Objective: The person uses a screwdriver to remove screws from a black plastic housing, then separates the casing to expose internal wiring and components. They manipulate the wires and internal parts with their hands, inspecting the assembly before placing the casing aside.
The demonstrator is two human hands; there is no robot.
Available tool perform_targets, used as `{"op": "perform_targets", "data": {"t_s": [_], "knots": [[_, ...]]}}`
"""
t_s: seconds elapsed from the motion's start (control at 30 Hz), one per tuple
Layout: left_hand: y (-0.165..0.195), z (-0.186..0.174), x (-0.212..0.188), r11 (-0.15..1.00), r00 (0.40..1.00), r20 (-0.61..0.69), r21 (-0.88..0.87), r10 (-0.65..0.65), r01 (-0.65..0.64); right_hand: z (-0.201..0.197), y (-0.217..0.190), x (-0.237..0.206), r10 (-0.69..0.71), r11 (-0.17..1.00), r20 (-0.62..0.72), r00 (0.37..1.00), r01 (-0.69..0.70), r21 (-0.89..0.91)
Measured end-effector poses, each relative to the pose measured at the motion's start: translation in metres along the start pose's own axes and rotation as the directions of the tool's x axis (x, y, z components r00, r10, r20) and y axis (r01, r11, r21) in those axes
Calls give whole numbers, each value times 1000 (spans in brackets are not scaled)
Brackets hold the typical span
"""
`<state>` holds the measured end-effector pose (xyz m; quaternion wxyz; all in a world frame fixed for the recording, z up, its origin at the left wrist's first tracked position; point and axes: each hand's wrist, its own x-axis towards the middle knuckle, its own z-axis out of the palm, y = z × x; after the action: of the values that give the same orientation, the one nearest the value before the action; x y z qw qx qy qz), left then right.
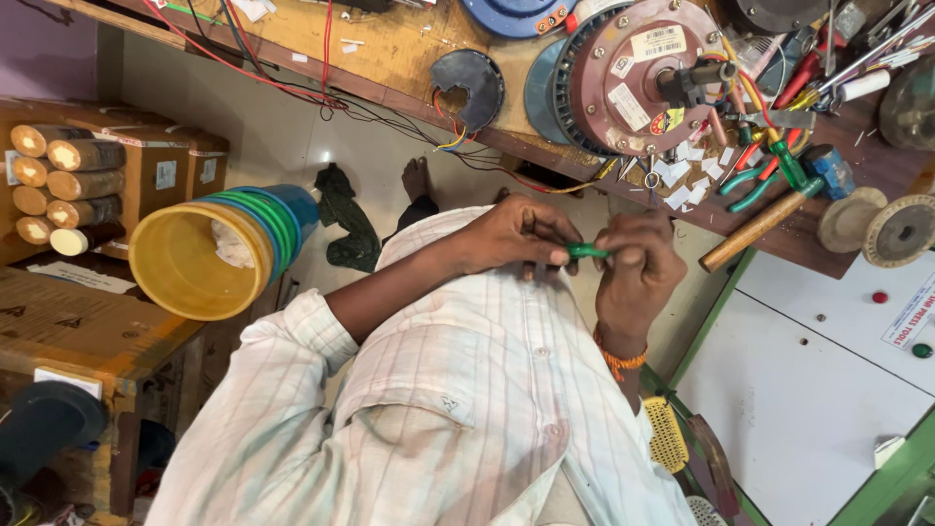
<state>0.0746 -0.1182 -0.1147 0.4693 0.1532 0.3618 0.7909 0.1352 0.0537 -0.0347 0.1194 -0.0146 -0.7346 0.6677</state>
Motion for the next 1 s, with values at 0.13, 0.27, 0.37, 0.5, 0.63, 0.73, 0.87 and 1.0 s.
{"op": "perform_targets", "data": {"t_s": [0.13, 0.27, 0.37, 0.5, 0.63, 0.73, 0.87, 1.0], "knots": [[8, -14, 15, 917, 946, -286, 397, 152, -27, -17, 29, 22, 197, 929, -367, 909, -54, 365], [40, -78, 10, 285, 719, -414, 910, 559, 302, -76, 68, 59, 524, 750, -520, 674, -76, 657], [50, -96, 16, 108, 718, -500, 849, 485, 518, -98, 88, 74, 563, 761, -497, 660, -179, 624], [53, -89, 29, -61, 734, -553, 781, 394, 621, -107, 87, 99, 674, 656, -395, 625, -261, 708], [51, -77, 32, -41, 740, -512, 810, 436, 585, -112, 82, 109, 642, 714, -462, 612, -257, 652], [51, -75, 33, 70, 732, -524, 830, 437, 553, -106, 86, 96, 362, 911, -682, 636, -87, 403], [47, -64, 25, 235, 704, -540, 840, 461, 490, -74, 90, 54, 520, 719, -112, 847, -363, 593], [35, -36, 3, 255, 770, -410, 911, 489, 323, -33, 94, 37, 526, 574, 405, 748, -664, 480]]}}
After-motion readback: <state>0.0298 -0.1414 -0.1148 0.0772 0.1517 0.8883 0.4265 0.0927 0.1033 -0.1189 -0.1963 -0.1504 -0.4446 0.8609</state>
